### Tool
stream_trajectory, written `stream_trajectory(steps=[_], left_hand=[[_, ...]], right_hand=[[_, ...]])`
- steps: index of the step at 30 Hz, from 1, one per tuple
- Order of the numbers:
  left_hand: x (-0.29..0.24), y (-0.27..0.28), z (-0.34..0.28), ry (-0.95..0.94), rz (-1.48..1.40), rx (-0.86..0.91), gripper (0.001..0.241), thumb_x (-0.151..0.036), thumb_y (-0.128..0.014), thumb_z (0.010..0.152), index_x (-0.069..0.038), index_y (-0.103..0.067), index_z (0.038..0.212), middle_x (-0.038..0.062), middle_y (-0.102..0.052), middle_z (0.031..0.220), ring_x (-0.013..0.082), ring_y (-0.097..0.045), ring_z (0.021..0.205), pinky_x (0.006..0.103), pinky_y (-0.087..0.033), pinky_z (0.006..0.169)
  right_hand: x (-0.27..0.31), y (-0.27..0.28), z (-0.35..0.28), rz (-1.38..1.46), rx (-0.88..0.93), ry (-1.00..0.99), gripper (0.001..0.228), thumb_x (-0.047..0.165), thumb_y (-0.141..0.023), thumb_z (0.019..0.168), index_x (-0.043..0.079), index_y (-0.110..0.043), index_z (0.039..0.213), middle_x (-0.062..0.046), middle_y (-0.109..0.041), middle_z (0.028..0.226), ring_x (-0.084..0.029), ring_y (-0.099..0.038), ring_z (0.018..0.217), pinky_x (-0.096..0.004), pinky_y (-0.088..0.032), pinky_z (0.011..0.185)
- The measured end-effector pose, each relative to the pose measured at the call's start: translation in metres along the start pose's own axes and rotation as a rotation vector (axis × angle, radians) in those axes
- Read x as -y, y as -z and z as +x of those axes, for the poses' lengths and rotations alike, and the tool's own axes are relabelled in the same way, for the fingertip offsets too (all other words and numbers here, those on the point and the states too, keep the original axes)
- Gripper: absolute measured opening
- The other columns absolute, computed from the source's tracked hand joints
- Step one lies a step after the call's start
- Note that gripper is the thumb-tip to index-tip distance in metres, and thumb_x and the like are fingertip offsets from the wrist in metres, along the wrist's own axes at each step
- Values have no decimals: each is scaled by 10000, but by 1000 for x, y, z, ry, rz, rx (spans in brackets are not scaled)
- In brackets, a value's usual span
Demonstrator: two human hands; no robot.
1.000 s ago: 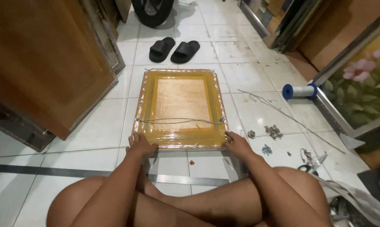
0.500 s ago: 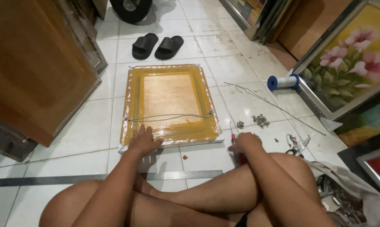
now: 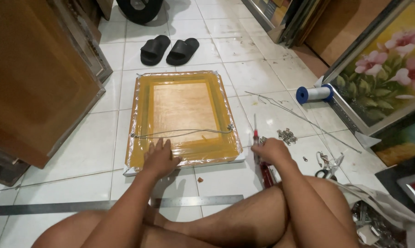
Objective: The person sits on the floor and uses a screwdriver to attach a metal wire to the back of a wooden picture frame. They tighten the wire at both ends and then remove the excess wire.
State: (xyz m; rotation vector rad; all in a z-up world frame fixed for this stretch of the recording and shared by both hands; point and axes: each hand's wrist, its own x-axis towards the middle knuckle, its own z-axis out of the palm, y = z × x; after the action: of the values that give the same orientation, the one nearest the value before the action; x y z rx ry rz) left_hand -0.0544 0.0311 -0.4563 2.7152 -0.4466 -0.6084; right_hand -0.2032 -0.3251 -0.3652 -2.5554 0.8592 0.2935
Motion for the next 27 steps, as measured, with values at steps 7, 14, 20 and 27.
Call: stream_trajectory(steps=[7, 14, 20, 27], left_hand=[[-83, 3, -13, -150, 12, -14, 912, -458, -620, 1069, -148, -199, 1816, 132, -175, 1889, 491, -104, 1727, 819, -90, 1322], [-144, -5, -7, -280, 44, -13, 804, -349, -577, 1109, -152, -221, 1802, 119, -267, 1862, 416, -174, 1731, 765, -114, 1341], [-167, -19, 31, -316, -45, -90, 782, -341, -574, 1122, -82, -250, 1785, 170, -314, 1843, 405, -196, 1732, 758, -120, 1329], [-167, -56, 75, -425, 141, -255, 698, -456, -680, 1063, -87, -459, 1612, 146, -665, 1445, 352, -631, 1392, 684, -364, 1194]], right_hand=[[11, 29, 18, 553, -234, 30, 523, 259, -792, 923, -19, -738, 1363, -199, -829, 1099, -316, -840, 794, -397, -730, 691], [19, 52, 33, 797, -343, 108, 397, 165, -768, 1029, -2, -741, 1388, -245, -803, 1133, -327, -837, 868, -416, -722, 747], [14, 51, 70, 944, -481, 248, 395, 40, -803, 1006, -34, -704, 1381, -295, -759, 1173, -352, -819, 966, -450, -733, 758], [19, 37, 95, 972, -641, 375, 389, 47, -777, 1088, -68, -634, 1431, -279, -727, 1249, -320, -733, 1114, -405, -702, 817]])
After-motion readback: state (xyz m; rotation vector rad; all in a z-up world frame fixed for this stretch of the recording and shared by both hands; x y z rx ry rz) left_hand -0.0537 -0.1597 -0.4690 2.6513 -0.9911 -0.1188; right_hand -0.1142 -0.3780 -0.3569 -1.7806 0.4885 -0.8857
